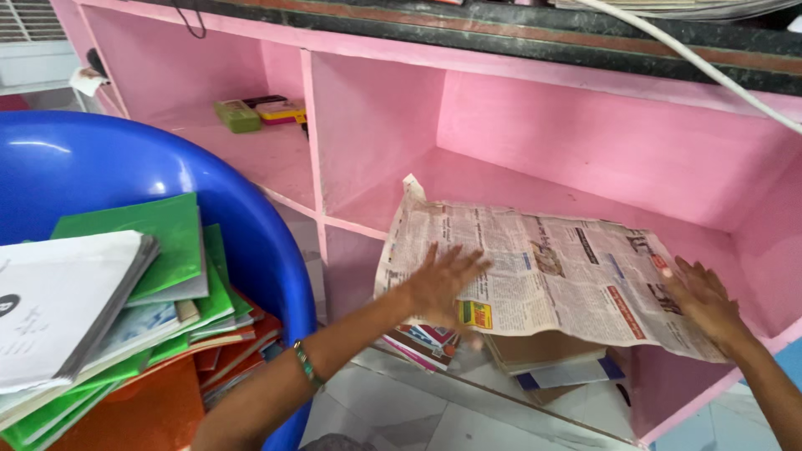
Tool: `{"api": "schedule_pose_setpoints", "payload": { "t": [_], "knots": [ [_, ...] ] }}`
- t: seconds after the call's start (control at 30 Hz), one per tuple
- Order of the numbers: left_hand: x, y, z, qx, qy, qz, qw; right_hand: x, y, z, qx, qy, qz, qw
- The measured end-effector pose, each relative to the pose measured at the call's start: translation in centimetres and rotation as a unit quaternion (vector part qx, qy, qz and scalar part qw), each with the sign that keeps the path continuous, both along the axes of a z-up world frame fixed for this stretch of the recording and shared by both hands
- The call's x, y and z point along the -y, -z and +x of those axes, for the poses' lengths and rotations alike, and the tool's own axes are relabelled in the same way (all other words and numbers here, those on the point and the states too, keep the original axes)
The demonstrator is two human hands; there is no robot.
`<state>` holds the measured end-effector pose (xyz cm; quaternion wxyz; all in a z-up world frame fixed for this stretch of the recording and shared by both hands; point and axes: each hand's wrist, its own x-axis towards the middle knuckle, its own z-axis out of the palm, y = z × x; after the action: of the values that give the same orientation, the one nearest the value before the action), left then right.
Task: The person transfers books from a blue tub to a pink shelf, wipes the shelf with a cloth, and lines it with newspaper. The person handles books, a cloth, and newspaper throughout the task.
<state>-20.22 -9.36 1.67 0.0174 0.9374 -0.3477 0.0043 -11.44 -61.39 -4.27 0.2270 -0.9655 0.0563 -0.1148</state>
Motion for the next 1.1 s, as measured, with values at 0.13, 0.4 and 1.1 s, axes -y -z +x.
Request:
{"api": "schedule_pose_setpoints", "payload": {
  "t": [0.13,0.4,1.1],
  "knots": [
    [-0.5,0.6,-4.2,0.128,-0.015,0.13,0.983,-4.6,-1.6,-5.8,0.174,-0.17,-0.139,0.96],
    [-2.4,6.3,4.6,0.294,-0.05,0.078,0.951,-9.2,-1.6,-12.0,0.22,-0.075,-0.453,0.861],
    [-12.3,2.3,8.8,0.34,-0.089,-0.155,0.923,-11.2,-6.0,-11.7,0.204,-0.097,-0.287,0.931]
  ]
}}
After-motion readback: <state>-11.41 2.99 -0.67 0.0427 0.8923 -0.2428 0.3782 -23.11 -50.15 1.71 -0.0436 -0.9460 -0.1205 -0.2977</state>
